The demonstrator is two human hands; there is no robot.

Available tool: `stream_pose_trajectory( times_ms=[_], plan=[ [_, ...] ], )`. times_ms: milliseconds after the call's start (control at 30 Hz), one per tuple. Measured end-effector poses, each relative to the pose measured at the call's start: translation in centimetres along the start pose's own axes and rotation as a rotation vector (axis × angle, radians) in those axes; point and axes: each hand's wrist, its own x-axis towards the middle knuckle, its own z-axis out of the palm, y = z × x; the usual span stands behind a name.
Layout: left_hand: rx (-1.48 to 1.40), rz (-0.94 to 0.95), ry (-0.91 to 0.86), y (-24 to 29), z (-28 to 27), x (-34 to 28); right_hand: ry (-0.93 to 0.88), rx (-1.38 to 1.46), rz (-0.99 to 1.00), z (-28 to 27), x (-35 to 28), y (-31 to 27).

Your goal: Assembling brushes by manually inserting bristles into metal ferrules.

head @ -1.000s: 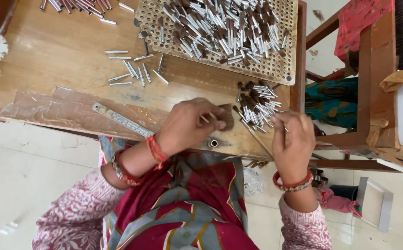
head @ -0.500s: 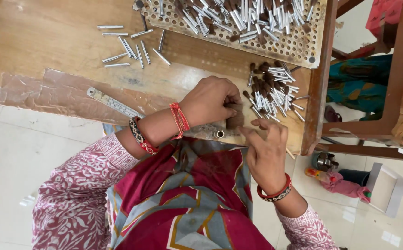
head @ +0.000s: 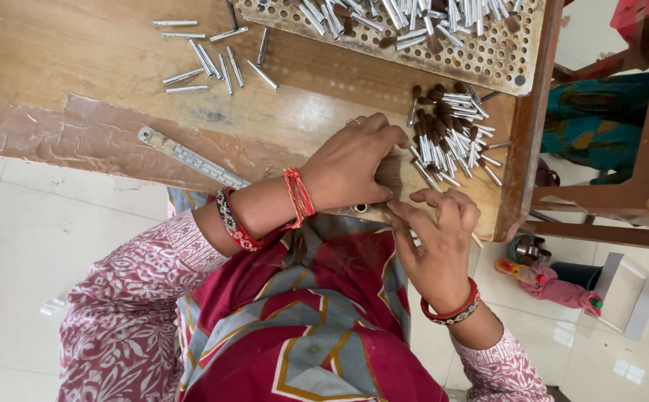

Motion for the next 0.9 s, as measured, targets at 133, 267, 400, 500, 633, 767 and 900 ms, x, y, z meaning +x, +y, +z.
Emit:
stream_pose_trajectory(
  times_ms=[133,267,400,500,633,767,900],
  plan=[
    [0.072,-0.008,0.025,-0.2,0.9,0.5,0.018,-0.02,-0.033,1.1,-0.3,0.7],
    [0.109,-0.048,-0.016,-0.1,1.1,0.8,0.034,-0.105,-0.083,1.5,-0.5,1.0],
    [0.15,-0.058,-0.043,-0.1,1.3,1.3,0.022,-0.138,-0.107,1.2,0.0,0.7],
    [0.162,-0.081,-0.067,0.5,1.0,1.5,-0.03,-0.11,-0.09,0.6,0.7,0.5],
    [0.169,-0.091,-0.043,0.9,0.9,1.5,-0.083,-0.08,-0.078,-0.2,1.2,0.0],
    [0.236,-0.051,0.057,0.9,0.8,0.9,-0.111,-0.053,-0.063,-0.5,0.9,-0.3],
    [0.225,0.042,0.186,1.0,-0.2,-0.4,-0.115,-0.071,-0.053,-0.7,1.1,-0.6]
  ],
)
